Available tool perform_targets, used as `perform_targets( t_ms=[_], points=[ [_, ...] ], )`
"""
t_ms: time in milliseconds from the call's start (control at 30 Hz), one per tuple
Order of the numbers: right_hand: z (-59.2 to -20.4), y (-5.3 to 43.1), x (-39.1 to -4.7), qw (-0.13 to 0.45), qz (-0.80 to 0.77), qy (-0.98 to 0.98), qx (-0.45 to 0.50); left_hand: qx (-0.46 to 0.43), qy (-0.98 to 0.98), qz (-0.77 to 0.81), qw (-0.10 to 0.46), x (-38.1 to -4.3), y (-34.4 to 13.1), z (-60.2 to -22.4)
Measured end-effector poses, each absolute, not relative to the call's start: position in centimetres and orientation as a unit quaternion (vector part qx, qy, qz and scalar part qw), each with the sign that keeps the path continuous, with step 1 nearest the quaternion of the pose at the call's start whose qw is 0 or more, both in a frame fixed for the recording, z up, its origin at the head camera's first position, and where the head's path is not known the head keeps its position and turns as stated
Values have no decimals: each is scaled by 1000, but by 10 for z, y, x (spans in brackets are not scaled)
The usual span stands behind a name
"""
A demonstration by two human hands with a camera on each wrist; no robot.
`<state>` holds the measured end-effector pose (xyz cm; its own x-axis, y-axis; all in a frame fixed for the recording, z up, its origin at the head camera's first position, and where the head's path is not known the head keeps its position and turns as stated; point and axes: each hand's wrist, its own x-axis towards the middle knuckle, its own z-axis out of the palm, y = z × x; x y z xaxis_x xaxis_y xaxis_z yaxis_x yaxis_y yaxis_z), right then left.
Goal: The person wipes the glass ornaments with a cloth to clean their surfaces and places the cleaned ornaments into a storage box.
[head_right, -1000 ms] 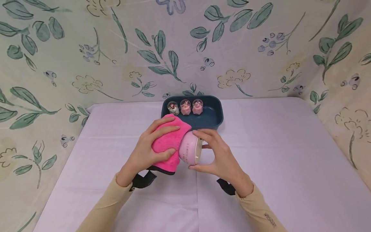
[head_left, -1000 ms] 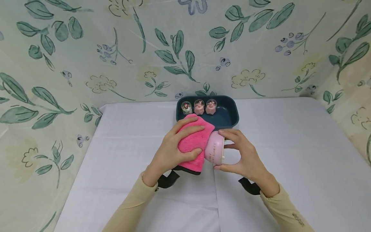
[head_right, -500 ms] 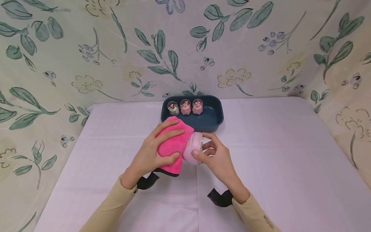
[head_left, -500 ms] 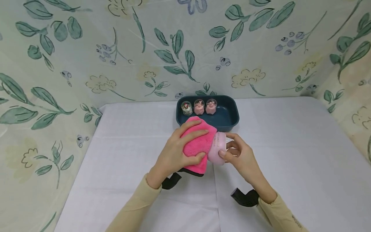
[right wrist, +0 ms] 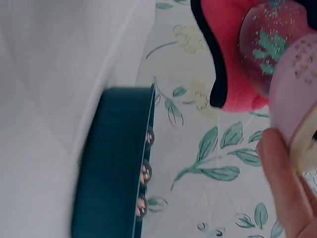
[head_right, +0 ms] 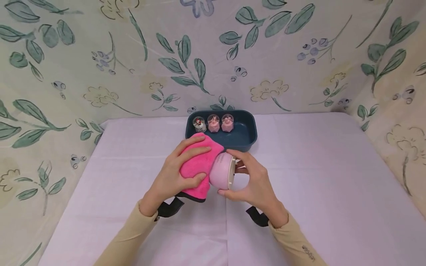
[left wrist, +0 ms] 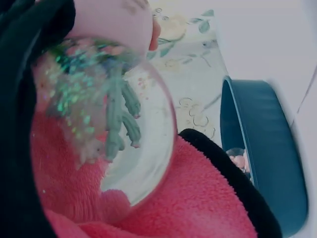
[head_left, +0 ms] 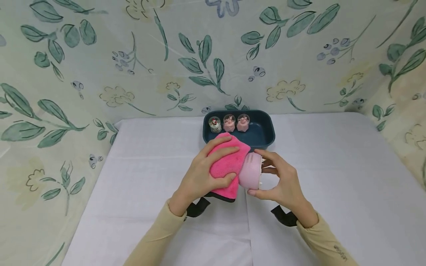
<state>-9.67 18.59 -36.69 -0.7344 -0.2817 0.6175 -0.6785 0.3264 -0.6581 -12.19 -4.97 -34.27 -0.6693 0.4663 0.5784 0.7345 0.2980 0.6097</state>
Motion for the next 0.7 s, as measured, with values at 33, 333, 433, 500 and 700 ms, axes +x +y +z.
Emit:
perform_targets(
  t_ms=[33,333,433,500,700],
  points=[
    [-367,184,-95,187,517,-789,274,-377,-797,-447,154,-122,-48,-343],
    [-357,172,-84,-13,600,-798,49,-360,-838,-365,187,-121,-46,-345],
    [-355,180,-85,-17,558,-817,142,-353,-821,-418,164,-123,-50,-343],
    [-355,186,-88,11,519,-826,222,-352,-808,-450,147,-124,-53,-341],
    [-357,194,-101,173,428,-807,369,-368,-789,-476,127,-123,-55,-337]
  ],
)
